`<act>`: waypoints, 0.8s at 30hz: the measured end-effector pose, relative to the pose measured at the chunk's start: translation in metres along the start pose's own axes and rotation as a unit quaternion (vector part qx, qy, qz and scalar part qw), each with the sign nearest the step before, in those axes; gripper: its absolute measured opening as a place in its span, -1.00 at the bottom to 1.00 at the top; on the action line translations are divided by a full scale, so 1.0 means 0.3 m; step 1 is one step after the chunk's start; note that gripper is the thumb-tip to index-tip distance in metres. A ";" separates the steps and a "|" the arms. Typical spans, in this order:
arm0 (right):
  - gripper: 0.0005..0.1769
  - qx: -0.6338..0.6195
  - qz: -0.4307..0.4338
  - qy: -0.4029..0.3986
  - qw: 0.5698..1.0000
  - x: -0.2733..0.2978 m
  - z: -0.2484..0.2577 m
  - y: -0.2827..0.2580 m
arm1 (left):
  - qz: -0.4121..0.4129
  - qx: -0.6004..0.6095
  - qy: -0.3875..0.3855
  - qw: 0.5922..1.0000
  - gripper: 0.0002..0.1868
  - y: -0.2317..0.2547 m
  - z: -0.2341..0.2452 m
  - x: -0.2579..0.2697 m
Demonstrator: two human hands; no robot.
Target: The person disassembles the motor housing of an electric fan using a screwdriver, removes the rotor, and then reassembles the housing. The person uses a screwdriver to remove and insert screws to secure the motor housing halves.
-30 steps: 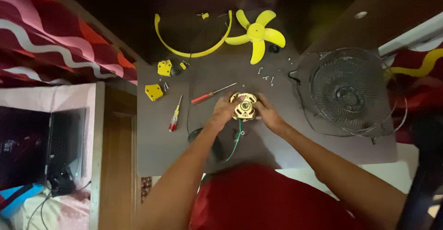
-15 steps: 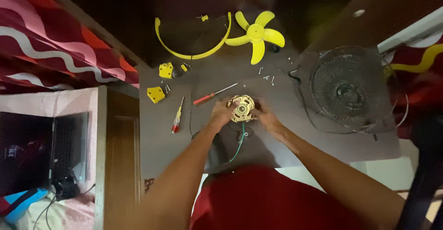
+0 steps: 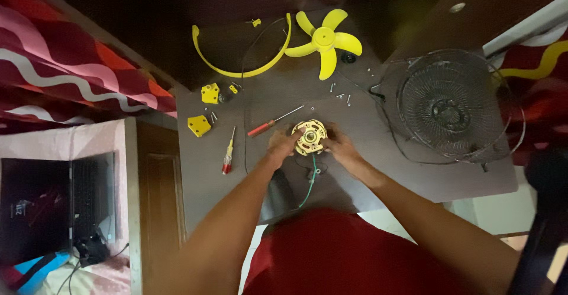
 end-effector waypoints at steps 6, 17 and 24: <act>0.09 0.200 0.091 0.027 0.975 -0.009 0.003 -0.009 | -0.104 0.102 -0.053 0.988 -0.43 0.019 0.002 0.040; 0.35 0.390 0.028 0.024 0.920 -0.017 -0.014 -0.117 | -0.154 0.074 -0.106 0.980 -0.34 -0.003 0.032 0.085; 0.39 0.401 -0.036 0.060 0.913 0.023 -0.081 -0.161 | -0.124 0.031 -0.087 0.988 -0.07 0.012 0.027 0.127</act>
Point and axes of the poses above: each hand's wrist, its own x-axis away from the middle knuckle, its own z-axis out of the back of the hand, y = z × x, the point moved 1 cm from there along -x, towards the middle knuckle, and after that the axes turned 11 degrees about -y, right-handed, at the moved point
